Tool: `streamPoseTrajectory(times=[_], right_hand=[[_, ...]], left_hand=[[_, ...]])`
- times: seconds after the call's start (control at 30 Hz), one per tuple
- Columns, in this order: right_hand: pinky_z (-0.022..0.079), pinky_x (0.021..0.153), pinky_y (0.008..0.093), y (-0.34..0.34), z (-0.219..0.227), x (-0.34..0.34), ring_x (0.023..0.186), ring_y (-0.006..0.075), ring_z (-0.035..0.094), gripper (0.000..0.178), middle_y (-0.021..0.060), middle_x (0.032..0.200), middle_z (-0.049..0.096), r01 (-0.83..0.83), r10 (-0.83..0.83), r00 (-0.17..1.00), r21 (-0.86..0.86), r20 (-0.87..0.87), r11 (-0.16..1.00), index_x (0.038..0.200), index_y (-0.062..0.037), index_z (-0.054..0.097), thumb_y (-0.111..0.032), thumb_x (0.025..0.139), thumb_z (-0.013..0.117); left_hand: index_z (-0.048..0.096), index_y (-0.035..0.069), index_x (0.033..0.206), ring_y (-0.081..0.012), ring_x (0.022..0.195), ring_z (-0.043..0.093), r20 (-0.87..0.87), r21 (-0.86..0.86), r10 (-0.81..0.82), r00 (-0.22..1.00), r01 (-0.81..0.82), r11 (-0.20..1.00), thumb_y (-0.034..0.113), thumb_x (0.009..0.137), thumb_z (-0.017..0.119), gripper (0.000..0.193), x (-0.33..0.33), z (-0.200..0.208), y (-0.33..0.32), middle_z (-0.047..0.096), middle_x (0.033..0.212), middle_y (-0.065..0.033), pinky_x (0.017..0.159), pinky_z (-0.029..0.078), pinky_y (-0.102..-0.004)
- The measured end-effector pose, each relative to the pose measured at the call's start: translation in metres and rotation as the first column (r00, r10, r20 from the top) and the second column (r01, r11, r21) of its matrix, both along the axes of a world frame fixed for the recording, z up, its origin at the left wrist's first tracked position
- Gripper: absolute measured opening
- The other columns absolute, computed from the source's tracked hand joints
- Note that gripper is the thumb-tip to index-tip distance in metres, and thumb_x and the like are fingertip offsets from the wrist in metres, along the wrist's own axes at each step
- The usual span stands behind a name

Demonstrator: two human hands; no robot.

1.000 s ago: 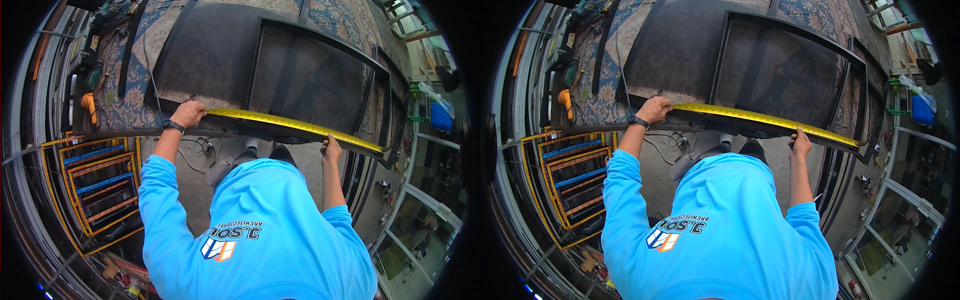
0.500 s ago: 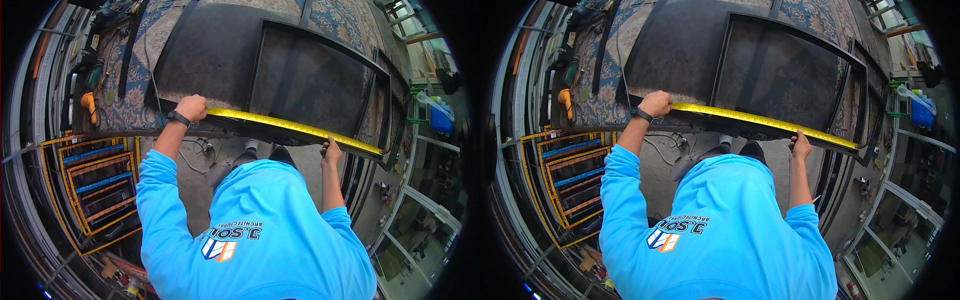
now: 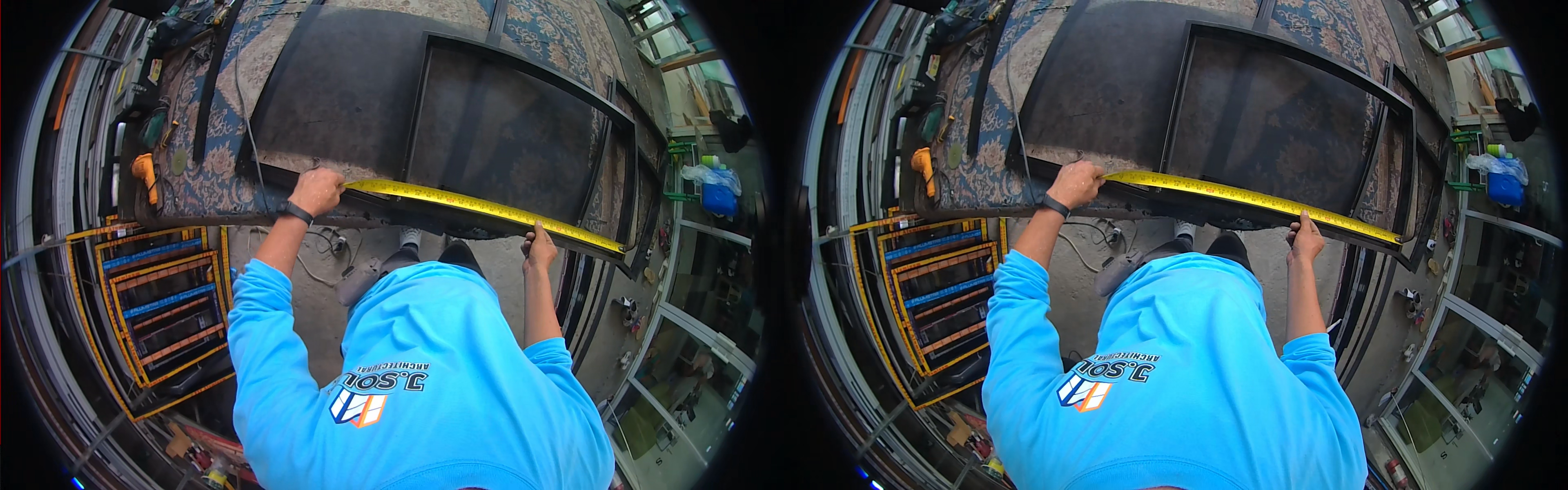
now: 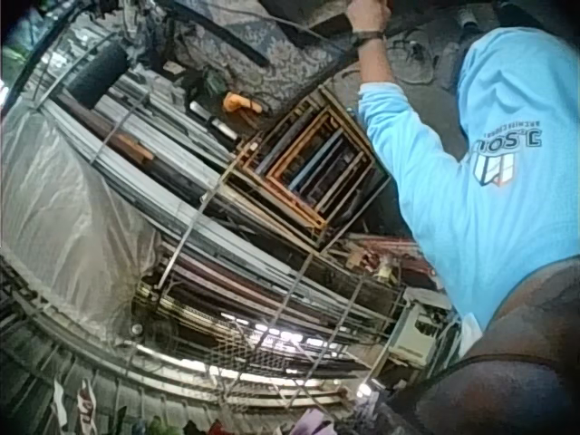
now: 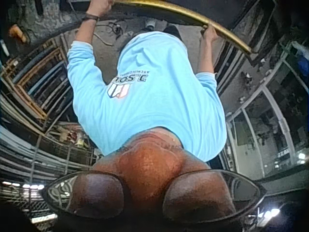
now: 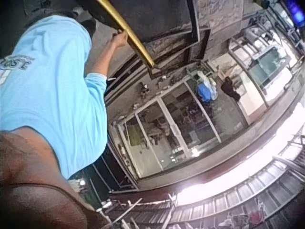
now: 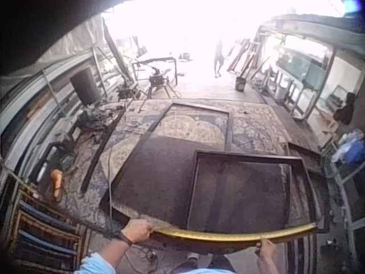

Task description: The person measures a metal frame on a work table with a tape measure. The person then carries a long metal profile over to a miter saw stand and measures the profile using the tape measure.

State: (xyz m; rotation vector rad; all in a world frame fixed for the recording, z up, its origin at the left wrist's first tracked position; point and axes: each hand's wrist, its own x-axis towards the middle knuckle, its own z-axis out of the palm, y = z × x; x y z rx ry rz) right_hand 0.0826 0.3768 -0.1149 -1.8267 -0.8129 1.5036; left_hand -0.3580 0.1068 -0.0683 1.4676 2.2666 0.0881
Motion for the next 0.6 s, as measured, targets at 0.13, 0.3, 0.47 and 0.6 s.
streamPoseTrajectory(times=[0.13,0.3,0.47,0.6], right_hand=[[0.041,0.043,0.0194,-0.001,0.0,-0.001,0.047,0.0066,0.05,0.025,0.0009,0.065,0.061,0.019,-0.019,1.0,-0.01,-0.011,1.0,0.092,-0.0038,0.068,-0.028,0.095,0.071],[0.042,0.044,0.0198,0.0,-0.001,0.0,0.048,0.0069,0.05,0.025,0.0012,0.065,0.061,-0.02,0.019,0.999,0.015,0.025,1.0,0.092,-0.0037,0.068,-0.029,0.095,0.071],[0.041,0.045,0.022,-0.001,-0.006,0.003,0.047,0.0075,0.049,0.028,0.0013,0.064,0.06,-0.012,0.012,1.0,0.027,-0.007,1.0,0.087,-0.0047,0.067,-0.031,0.096,0.069],[0.034,0.043,0.0275,-0.004,-0.007,0.001,0.046,0.0115,0.047,0.037,0.0033,0.057,0.055,-0.106,0.107,0.994,0.203,0.004,0.973,0.069,-0.0088,0.054,-0.028,0.099,0.066]], left_hand=[[0.068,0.008,0.09,-0.035,0.085,0.065,0.0,0.217,0.009,1.0,-0.009,0.976,0.017,0.088,0.066,0.01,0.013,-0.013,-0.015,0.061,0.086,-0.0115,0.074,0.051,-0.0478],[0.069,0.008,0.089,-0.0353,0.084,0.065,-0.019,0.289,0.017,1.0,-0.011,0.957,0.016,0.086,0.067,0.009,0.014,-0.025,-0.02,0.062,0.085,-0.0111,0.073,0.05,-0.0479],[0.068,0.009,0.089,-0.0354,0.084,0.064,-0.017,0.313,0.038,0.999,-0.031,0.949,0.016,0.086,0.066,0.008,0.015,-0.039,-0.025,0.062,0.085,-0.0111,0.073,0.049,-0.0475],[0.068,0.009,0.087,-0.0349,0.091,0.061,-0.218,0.279,-0.016,0.976,0.078,0.957,0.016,0.086,0.058,0.012,0.014,-0.045,-0.027,0.064,0.092,-0.0155,0.08,0.047,-0.0482]])
